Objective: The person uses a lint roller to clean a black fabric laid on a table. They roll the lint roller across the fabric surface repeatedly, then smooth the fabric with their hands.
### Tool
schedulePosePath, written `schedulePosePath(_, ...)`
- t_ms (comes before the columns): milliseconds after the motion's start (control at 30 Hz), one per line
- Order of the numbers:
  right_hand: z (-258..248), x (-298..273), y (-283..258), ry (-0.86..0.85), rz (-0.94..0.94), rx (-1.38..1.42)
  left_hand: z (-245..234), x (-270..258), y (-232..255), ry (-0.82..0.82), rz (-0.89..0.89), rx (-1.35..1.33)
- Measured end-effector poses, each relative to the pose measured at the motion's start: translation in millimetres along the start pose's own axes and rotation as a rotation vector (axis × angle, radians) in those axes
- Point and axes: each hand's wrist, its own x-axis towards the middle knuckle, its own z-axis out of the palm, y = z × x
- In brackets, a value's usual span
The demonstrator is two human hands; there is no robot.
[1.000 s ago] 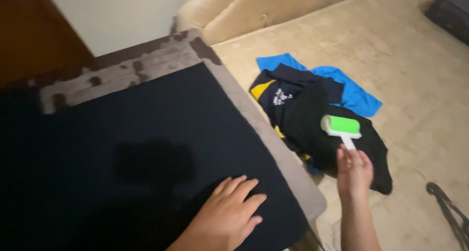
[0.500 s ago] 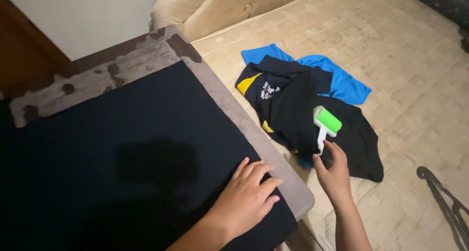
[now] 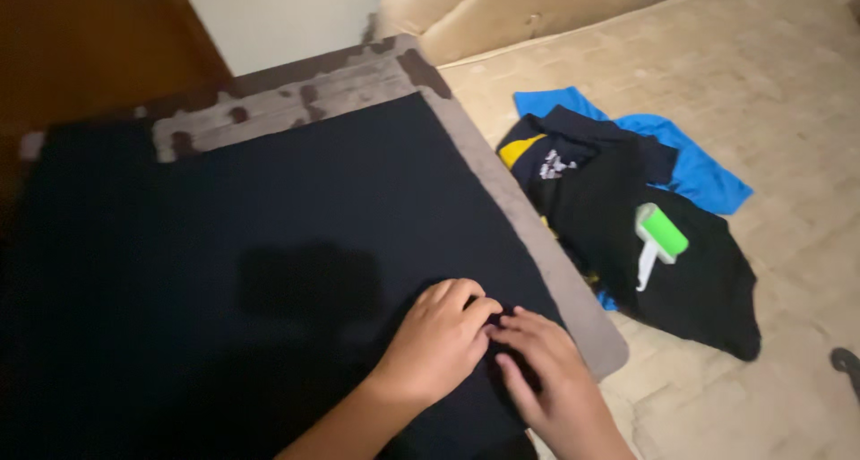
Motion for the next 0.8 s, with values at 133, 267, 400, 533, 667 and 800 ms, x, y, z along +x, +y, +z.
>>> schedulePosePath(133, 21, -3, -13, -0.177, -0.132, -0.013, -29, -33, -7, 0.037, -0.019, 0.016)
schedulePosePath(267, 41, -7, -26, -0.342, -0.252, -0.002, -60, -77, -9, 0.015, -0.202, -0.024)
schedulePosePath(400, 54, -3, -29, -0.414, -0.337, -0.049, -80, -116, -7, 0.039, -0.336, -0.028)
schedulePosePath(533, 62, -2, -18, -0.544, -0.328, -0.065, -93, -164, -10, -0.007, -0.589, -0.036)
schedulePosePath(667, 65, -8, 5, -0.580, -0.401, -0.060, -100, -227, -24, -0.115, -0.835, 0.002)
schedulePosePath(800, 79, -14, 34, -0.763, -0.222, -0.201, -109, -311, -56, -0.160, -0.681, 0.052)
